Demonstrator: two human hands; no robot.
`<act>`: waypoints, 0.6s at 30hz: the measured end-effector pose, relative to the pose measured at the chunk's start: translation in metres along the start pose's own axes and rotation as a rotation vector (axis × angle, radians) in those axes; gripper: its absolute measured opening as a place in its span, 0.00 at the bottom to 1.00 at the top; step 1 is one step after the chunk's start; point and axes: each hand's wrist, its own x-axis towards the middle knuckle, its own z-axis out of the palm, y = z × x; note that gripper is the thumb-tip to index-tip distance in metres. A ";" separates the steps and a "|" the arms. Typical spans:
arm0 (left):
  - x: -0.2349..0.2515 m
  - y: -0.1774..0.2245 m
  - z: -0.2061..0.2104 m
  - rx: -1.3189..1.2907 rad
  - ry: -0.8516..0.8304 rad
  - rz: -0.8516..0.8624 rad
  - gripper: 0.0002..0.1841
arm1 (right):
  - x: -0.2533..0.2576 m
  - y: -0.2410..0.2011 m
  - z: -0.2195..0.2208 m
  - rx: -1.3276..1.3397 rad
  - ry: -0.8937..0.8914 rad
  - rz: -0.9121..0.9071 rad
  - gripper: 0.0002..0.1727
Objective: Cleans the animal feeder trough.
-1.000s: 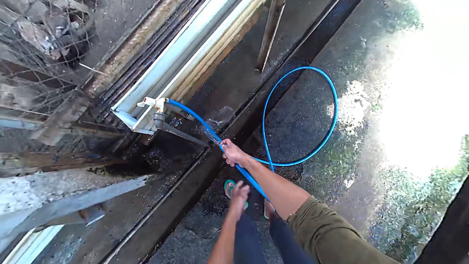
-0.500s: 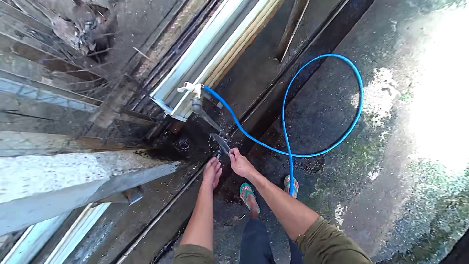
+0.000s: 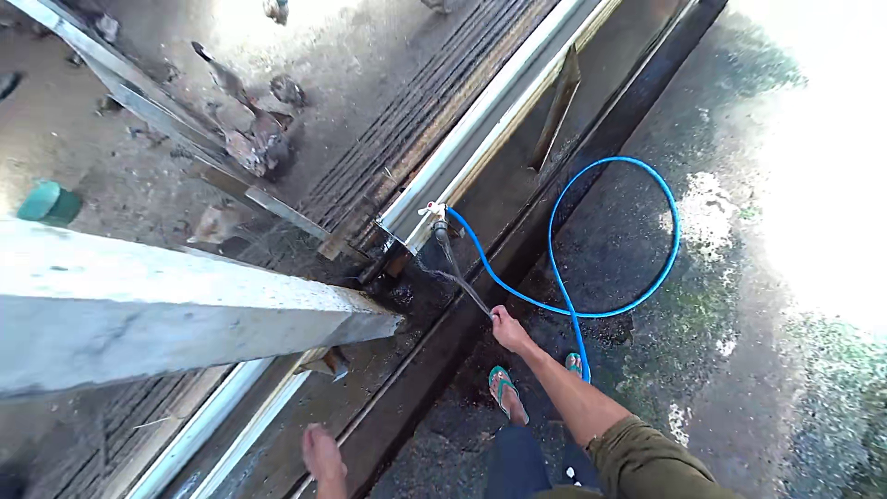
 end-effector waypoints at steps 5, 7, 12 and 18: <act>-0.013 0.135 -0.092 -0.135 0.304 0.631 0.33 | -0.036 0.015 -0.024 0.017 0.103 0.054 0.24; -0.020 0.192 -0.124 -0.171 0.403 0.897 0.36 | -0.047 0.022 -0.033 0.005 0.095 0.055 0.24; -0.065 0.321 -0.162 -0.194 0.515 0.752 0.39 | -0.080 0.045 -0.053 0.062 0.157 0.064 0.24; -0.085 0.411 -0.162 0.151 0.410 0.823 0.34 | -0.117 0.084 -0.065 0.120 0.180 0.094 0.24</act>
